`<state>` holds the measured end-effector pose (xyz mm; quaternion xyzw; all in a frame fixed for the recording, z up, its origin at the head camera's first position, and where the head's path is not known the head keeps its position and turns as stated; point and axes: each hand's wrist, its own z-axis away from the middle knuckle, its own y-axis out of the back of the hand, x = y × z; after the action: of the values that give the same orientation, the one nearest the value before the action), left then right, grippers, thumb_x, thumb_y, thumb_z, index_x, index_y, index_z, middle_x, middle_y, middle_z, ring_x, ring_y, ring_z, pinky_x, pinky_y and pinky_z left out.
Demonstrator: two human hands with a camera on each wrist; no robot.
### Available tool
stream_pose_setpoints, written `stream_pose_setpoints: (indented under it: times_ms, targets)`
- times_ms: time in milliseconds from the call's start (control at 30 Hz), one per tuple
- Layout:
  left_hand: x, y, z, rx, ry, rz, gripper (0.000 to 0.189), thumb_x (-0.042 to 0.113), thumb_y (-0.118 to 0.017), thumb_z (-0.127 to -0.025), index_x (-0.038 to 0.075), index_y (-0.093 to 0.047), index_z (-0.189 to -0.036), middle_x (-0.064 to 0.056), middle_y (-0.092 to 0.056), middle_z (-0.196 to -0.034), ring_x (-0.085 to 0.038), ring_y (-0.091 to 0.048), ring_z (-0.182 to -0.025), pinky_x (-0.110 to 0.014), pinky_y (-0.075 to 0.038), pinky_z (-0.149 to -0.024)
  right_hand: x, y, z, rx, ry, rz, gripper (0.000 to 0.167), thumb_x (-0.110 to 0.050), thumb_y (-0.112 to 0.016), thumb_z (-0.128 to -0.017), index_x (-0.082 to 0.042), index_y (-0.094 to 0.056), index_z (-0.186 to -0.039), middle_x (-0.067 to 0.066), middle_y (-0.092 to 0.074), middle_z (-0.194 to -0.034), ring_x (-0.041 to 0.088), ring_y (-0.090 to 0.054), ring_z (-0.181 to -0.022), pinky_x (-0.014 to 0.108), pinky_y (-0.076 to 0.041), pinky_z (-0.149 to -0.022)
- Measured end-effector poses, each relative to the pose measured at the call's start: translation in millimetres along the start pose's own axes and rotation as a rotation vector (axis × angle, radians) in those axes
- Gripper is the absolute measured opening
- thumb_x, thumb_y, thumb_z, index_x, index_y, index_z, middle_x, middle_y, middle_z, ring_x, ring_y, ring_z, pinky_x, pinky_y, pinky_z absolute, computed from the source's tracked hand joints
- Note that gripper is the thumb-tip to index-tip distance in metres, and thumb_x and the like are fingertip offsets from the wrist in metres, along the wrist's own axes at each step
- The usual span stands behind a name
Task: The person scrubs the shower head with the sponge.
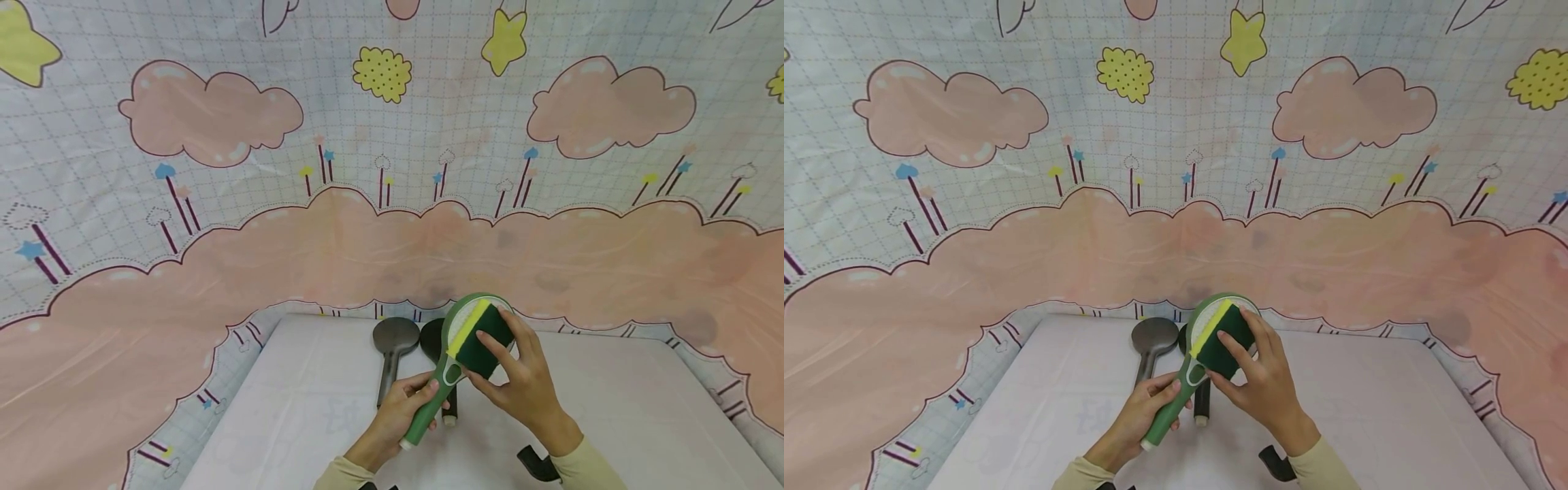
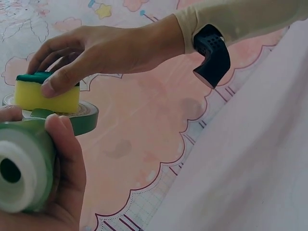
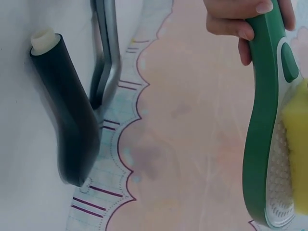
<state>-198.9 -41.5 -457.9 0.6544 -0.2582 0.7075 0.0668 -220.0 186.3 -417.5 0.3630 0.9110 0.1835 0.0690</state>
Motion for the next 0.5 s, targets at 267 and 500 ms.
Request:
stream_pose_setpoints:
  times_ms: [267, 500]
  targets:
    - [-0.1, -0.3, -0.1, 0.018, -0.035, 0.009, 0.057, 0.03, -0.06, -0.098, -0.005, -0.047, -0.141, -0.002, -0.069, -0.1, -0.007, -0.066, -0.079, -0.021, -0.055, -0.063, 0, -1, 6.0, 0.018, -0.034, -0.011, 0.057, -0.057, -0.061, -0.089, -0.01, -0.067, -0.121, 0.03, -0.049, -0.14, 0.043, -0.047, -0.123, 0.022, -0.024, -0.119]
    - [0.0, -0.4, -1.1, 0.053, -0.037, -0.007, 0.054, 0.032, -0.059, -0.098, -0.002, -0.051, -0.14, -0.001, -0.07, -0.099, -0.006, -0.065, -0.081, -0.02, -0.055, -0.065, -6, -4, 12.1, -0.019, -0.032, -0.012, 0.057, -0.059, -0.059, -0.09, -0.012, -0.067, -0.121, 0.028, -0.049, -0.14, 0.043, -0.048, -0.122, 0.021, -0.022, -0.119]
